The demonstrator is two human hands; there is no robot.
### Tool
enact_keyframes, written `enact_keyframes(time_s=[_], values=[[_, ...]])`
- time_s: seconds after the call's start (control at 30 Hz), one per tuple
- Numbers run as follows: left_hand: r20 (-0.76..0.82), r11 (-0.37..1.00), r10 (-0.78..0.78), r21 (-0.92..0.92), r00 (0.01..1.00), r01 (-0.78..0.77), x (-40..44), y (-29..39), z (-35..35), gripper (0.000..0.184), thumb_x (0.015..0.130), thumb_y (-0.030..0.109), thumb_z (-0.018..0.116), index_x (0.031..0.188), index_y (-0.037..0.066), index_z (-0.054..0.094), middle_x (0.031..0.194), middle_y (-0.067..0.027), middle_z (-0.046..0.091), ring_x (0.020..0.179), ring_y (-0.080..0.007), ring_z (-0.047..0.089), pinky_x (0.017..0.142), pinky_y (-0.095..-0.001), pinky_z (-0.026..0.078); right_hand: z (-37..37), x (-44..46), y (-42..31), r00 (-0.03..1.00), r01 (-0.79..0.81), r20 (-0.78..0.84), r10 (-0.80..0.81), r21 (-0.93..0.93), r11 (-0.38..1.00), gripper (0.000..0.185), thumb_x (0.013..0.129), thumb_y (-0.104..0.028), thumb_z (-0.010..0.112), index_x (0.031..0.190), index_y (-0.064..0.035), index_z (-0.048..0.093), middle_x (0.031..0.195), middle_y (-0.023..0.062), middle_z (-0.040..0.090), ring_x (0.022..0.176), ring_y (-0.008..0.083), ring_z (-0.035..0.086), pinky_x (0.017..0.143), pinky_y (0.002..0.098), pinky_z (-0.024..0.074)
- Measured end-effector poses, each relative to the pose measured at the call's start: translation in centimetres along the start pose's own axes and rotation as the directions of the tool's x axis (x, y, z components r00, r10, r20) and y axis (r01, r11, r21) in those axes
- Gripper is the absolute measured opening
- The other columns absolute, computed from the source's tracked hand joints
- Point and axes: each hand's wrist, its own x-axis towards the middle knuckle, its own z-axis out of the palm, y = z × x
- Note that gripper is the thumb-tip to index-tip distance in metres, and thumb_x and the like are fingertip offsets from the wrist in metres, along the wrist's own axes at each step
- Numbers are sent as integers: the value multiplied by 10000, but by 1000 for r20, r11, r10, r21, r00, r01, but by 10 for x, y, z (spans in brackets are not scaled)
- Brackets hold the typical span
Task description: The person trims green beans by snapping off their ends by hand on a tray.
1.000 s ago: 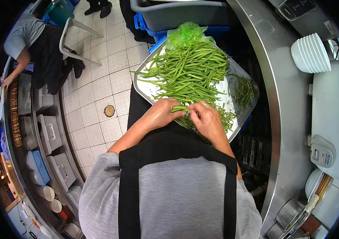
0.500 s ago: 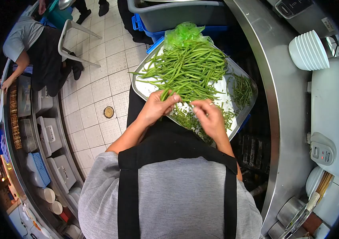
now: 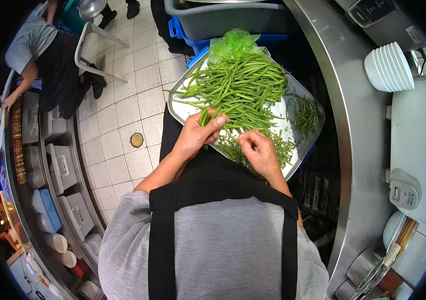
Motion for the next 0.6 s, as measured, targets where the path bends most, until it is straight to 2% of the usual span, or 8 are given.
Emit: enact_keyframes(time_s=[0.13, 0.17, 0.23, 0.27, 0.3, 0.4, 0.43, 0.6], values=[[20, 997, 48, -56, 999, -47, -4, 3, 0, 211, 949, 224, 606, 946, 16, 641, 688, 10, 535, 519, -31, 412, 444, -182, 280, 3, 12, 20, 974, -124, -149, 168, 265, 956, 65, 862, -32, 569, 891, 2, 616, 640, 23, 506, 575, 82, 505, 514, 268, 399], [-6, 994, 92, -66, 996, -92, -3, 5, 1, 204, 951, 221, 601, 939, 20, 633, 692, 6, 537, 526, -32, 417, 446, -181, 284, 2, 14, 20, 959, -183, -157, 237, 295, 938, 60, 870, -48, 576, 901, -13, 613, 667, 47, 529, 583, 127, 527, 541, 284, 426], [-67, 979, 179, -83, 982, -184, 0, 9, -1, 191, 954, 214, 590, 925, 27, 619, 701, -1, 540, 540, -36, 427, 451, -179, 293, 5, 20, 22, 975, -17, -221, 8, -38, 999, 58, 869, -60, 586, 902, -28, 621, 706, 72, 557, 616, 176, 559, 570, 308, 454], [-78, 977, 174, -111, 982, -182, 1, 9, -5, 187, 954, 214, 587, 916, 32, 606, 697, 1, 535, 545, -38, 430, 451, -180, 294, 8, 21, 23, 969, 66, -222, -112, -207, 976, 56, 869, -66, 591, 903, -36, 624, 726, 84, 570, 633, 201, 575, 584, 319, 468], [-88, 974, 169, -140, 982, -180, 2, 9, -10, 184, 954, 215, 584, 907, 37, 594, 692, 3, 530, 551, -40, 432, 452, -180, 295, 11, 20, 19, 988, 7, -146, -42, -235, 972, 66, 862, -96, 618, 909, -52, 636, 829, 113, 597, 715, 277, 613, 640, 370, 501], [-158, 975, 131, -159, 979, -156, 3, 9, -10, 163, 931, 197, 624, 879, 60, 551, 646, 33, 480, 511, -41, 403, 440, -188, 278, 30, 21, 35, 965, 233, 27, -260, -538, 810, 174, 830, -113, 665, 1001, -85, 660, 888, 88, 588, 731, 271, 626, 641, 371, 517], [-176, 979, 116, -144, 978, -142, 2, 9, -9, 159, 923, 190, 638, 879, 65, 551, 637, 41, 468, 497, -40, 393, 434, -192, 272, 37, 23, 40, 968, 225, 49, -246, -607, 762, 170, 803, -118, 683, 969, -97, 655, 892, 102, 577, 772, 312, 634, 662, 416, 520], [-202, 993, 4, -118, 979, -28, 1, 5, -12, 145, 891, 169, 688, 916, 73, 582, 631, 59, 469, 446, -30, 351, 403, -207, 251, 44, 31, 50, 958, 255, 96, -269, -713, 653, 137, 766, -89, 694, 888, -79, 633, 845, 108, 554, 748, 315, 625, 660, 420, 511]])
